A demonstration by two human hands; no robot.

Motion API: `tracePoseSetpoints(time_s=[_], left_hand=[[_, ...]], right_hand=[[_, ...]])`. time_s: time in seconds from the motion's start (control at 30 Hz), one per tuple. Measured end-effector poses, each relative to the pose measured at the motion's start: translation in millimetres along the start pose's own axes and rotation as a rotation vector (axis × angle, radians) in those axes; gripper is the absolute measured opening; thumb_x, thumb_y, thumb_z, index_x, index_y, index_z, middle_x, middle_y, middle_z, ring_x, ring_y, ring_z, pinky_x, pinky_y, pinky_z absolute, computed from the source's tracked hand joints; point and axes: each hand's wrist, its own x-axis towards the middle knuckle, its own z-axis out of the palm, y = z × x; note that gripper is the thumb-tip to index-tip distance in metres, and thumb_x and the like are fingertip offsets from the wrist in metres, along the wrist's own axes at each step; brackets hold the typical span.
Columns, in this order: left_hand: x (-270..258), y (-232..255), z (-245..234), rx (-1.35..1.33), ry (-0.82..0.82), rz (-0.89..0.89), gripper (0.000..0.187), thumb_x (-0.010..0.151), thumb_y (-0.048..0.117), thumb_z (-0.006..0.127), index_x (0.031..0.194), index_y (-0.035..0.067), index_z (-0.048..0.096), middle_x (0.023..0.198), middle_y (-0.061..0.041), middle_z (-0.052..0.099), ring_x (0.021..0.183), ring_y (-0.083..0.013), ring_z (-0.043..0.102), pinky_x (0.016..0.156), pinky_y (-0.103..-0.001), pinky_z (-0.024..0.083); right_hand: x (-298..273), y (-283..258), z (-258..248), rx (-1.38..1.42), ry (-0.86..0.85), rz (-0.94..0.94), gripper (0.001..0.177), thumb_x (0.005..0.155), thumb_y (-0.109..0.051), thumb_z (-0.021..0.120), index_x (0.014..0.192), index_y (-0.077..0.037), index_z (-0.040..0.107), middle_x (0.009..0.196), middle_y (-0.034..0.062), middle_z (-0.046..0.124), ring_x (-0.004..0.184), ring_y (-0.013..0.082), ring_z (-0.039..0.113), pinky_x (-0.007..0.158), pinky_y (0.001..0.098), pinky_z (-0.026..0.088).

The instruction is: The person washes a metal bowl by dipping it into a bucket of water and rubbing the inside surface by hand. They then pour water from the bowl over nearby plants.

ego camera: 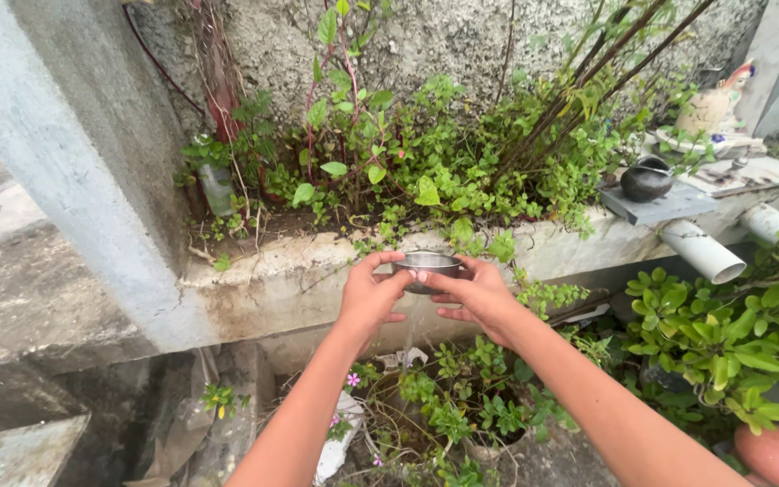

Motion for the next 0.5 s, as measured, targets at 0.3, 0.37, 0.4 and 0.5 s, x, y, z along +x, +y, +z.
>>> tracePoseSetpoints(time_s=[0.3, 0.37, 0.4, 0.5], left_hand=[[-4, 14, -5, 0.036, -0.029, 0.119, 0.047, 0.080, 0.014, 0.075, 0.125, 0.013, 0.063, 0.123, -0.010, 0.073, 0.093, -0.0149, 0.073, 0.057, -0.030, 0.063], [-6, 14, -6, 0.032, -0.030, 0.143, 0.048, 0.079, 0.014, 0.076, 0.125, 0.012, 0.063, 0.122, -0.010, 0.073, 0.090, -0.0142, 0.072, 0.056, -0.030, 0.062], [-7, 14, -6, 0.029, -0.031, 0.155, 0.048, 0.079, 0.014, 0.076, 0.125, 0.012, 0.064, 0.122, -0.010, 0.073, 0.088, -0.0138, 0.072, 0.056, -0.030, 0.062], [-7, 17, -8, 0.047, -0.017, 0.166, 0.046, 0.079, 0.015, 0.076, 0.123, 0.011, 0.065, 0.122, -0.010, 0.075, 0.085, -0.0119, 0.073, 0.055, -0.029, 0.062]], right_hand=[[-12, -20, 2, -0.003, -0.035, -0.074, 0.098, 0.072, -0.019, 0.085, 0.155, -0.004, 0.035, 0.130, 0.0079, 0.063, 0.108, 0.0185, 0.069, 0.079, 0.0377, 0.063], [-15, -23, 2, -0.021, -0.024, -0.082, 0.102, 0.071, -0.016, 0.085, 0.156, -0.005, 0.031, 0.130, 0.0076, 0.062, 0.106, 0.0203, 0.070, 0.079, 0.0381, 0.064], [-17, -24, 2, -0.031, -0.018, -0.086, 0.104, 0.070, -0.015, 0.086, 0.156, -0.006, 0.029, 0.130, 0.0074, 0.061, 0.105, 0.0212, 0.071, 0.079, 0.0384, 0.064], [-19, -29, 1, -0.058, -0.010, -0.097, 0.103, 0.071, -0.016, 0.086, 0.155, -0.004, 0.028, 0.131, 0.0074, 0.062, 0.103, 0.0208, 0.071, 0.078, 0.0386, 0.065]])
